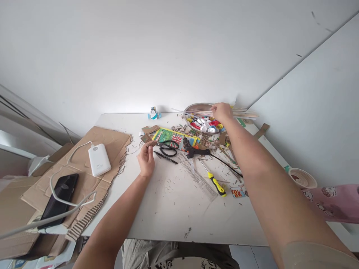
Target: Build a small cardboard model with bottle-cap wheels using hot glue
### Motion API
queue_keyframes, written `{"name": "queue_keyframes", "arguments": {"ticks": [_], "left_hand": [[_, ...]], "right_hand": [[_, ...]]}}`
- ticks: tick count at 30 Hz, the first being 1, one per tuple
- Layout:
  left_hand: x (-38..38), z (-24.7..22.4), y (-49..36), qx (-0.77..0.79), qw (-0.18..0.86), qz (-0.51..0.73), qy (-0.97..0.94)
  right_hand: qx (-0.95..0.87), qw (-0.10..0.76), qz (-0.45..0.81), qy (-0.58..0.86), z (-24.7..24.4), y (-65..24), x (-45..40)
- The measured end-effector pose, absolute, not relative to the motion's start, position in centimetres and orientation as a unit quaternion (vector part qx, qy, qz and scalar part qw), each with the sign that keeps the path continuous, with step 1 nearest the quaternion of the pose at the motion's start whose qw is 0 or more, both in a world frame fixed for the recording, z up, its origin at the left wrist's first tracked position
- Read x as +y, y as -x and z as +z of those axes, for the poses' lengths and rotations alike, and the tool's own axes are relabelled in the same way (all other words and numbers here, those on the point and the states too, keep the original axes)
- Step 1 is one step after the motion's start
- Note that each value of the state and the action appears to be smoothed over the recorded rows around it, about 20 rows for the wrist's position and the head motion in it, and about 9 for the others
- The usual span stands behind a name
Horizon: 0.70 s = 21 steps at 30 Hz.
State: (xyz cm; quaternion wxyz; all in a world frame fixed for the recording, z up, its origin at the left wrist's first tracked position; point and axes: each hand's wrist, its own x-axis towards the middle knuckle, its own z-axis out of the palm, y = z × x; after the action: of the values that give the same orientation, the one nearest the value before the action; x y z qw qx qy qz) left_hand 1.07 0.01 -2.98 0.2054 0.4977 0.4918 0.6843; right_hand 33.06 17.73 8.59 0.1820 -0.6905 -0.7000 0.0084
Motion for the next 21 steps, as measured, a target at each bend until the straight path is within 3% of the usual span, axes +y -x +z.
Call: {"name": "queue_keyframes", "arguments": {"ticks": [14,16,21], "left_hand": [[-0.4,-3.1,-0.6,0.491,0.181,0.665,-0.533],[-0.4,-3.2,-0.7,0.486,0.179,0.667,-0.536],[-0.3,-2.9,-1.0,0.472,0.181,0.666,-0.549]], "right_hand": [[-0.74,0.169,0.092,0.644,8.2,-25.5,21.6],[-0.735,0.206,0.083,0.641,9.0,-26.0,21.6],[-0.636,0.401,0.164,0.639,11.8,-27.5,19.6]]}}
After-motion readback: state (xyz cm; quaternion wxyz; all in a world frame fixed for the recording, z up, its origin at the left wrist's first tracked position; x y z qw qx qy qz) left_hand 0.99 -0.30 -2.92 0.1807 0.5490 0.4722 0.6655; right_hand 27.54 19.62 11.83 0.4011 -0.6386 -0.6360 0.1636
